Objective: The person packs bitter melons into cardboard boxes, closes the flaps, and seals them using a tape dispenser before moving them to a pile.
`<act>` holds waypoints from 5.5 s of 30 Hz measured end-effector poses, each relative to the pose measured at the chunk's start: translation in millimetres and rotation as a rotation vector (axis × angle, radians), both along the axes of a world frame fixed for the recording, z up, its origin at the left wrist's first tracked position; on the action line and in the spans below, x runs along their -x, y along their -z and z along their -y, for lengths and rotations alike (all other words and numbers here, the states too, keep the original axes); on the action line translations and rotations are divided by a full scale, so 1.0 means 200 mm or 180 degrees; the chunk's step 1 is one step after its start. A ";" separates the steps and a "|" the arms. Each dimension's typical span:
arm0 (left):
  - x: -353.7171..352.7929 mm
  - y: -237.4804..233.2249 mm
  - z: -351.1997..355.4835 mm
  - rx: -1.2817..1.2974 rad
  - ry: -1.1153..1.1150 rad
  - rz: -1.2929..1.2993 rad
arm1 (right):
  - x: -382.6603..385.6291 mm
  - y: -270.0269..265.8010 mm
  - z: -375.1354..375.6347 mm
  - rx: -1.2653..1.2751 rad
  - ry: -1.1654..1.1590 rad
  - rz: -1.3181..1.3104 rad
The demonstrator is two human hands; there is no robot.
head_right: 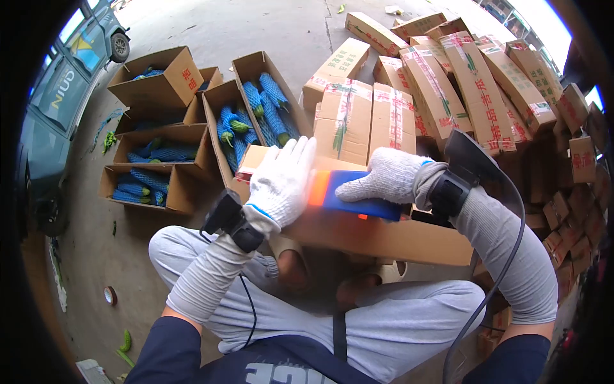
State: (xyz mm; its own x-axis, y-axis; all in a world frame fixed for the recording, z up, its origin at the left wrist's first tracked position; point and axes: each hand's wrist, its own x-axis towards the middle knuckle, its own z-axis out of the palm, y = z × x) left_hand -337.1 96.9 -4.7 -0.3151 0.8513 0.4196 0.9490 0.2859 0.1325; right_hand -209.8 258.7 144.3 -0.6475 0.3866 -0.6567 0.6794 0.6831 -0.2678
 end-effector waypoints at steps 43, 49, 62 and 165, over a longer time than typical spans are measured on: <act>-0.79 -0.19 -0.64 0.2033 0.0642 -0.0248 | -2.24 1.26 -1.08 0.0293 0.1378 -0.0309; -0.80 -0.23 -0.70 0.2029 0.0981 -0.0198 | -1.70 1.25 -1.08 0.0606 0.0654 -0.0149; -0.74 -0.19 -0.62 0.1302 0.1032 -0.0137 | -1.67 1.28 -0.85 0.0030 0.1616 0.0630; -1.40 -0.33 0.05 -0.0153 0.3859 0.4476 | -1.83 0.99 0.63 0.1033 0.4335 -0.3571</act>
